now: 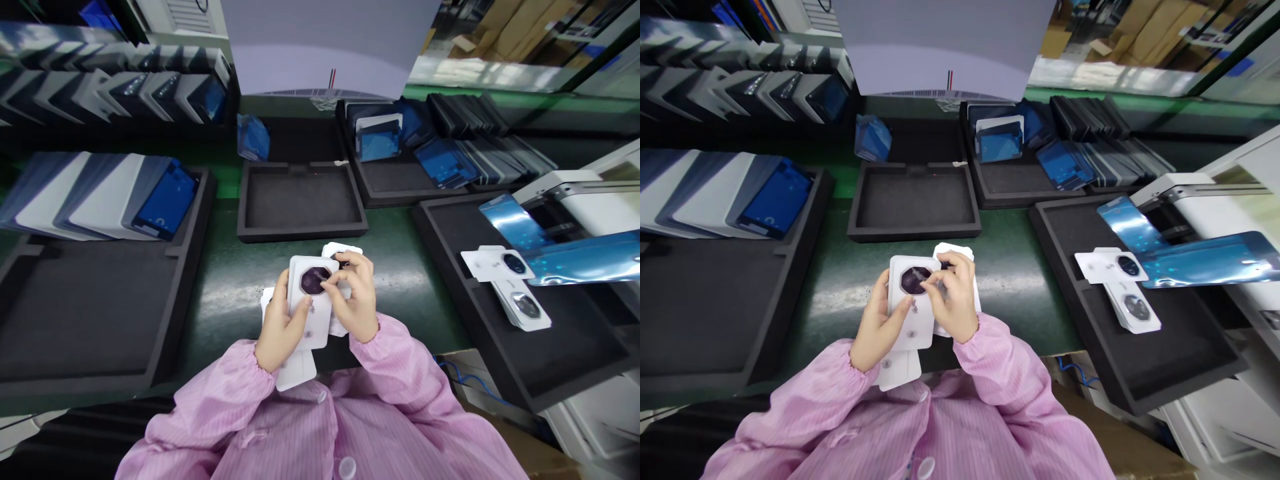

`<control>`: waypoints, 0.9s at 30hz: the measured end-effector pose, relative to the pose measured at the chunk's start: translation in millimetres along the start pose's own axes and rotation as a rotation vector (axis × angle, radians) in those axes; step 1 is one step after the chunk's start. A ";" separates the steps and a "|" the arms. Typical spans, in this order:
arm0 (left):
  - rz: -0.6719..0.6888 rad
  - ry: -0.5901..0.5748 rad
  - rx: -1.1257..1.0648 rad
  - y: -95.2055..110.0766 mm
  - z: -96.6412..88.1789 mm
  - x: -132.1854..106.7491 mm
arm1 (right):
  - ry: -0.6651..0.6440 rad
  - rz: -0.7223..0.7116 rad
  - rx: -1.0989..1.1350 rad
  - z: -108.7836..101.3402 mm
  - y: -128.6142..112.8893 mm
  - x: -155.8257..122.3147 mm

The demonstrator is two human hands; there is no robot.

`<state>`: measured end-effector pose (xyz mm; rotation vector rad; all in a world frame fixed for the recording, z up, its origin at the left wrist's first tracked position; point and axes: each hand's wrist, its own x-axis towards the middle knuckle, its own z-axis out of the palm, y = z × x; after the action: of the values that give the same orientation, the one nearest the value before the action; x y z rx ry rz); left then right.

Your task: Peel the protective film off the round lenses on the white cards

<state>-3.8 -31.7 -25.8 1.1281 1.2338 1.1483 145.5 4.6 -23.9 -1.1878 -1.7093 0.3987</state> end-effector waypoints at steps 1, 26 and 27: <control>-0.027 -0.003 -0.068 -0.7 -0.2 1.4 | -0.005 -0.101 -0.030 0.5 -1.3 -1.0; -0.026 0.032 -0.199 -0.2 -5.8 7.2 | -0.164 -0.556 0.168 4.3 1.9 -4.7; -0.032 0.034 -0.201 0.4 -5.4 7.1 | -0.160 -0.550 0.160 4.1 2.0 -4.5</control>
<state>-9.2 -24.6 -26.2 0.9387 1.1306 1.2425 143.3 2.7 -29.6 -0.5459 -2.0132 0.2869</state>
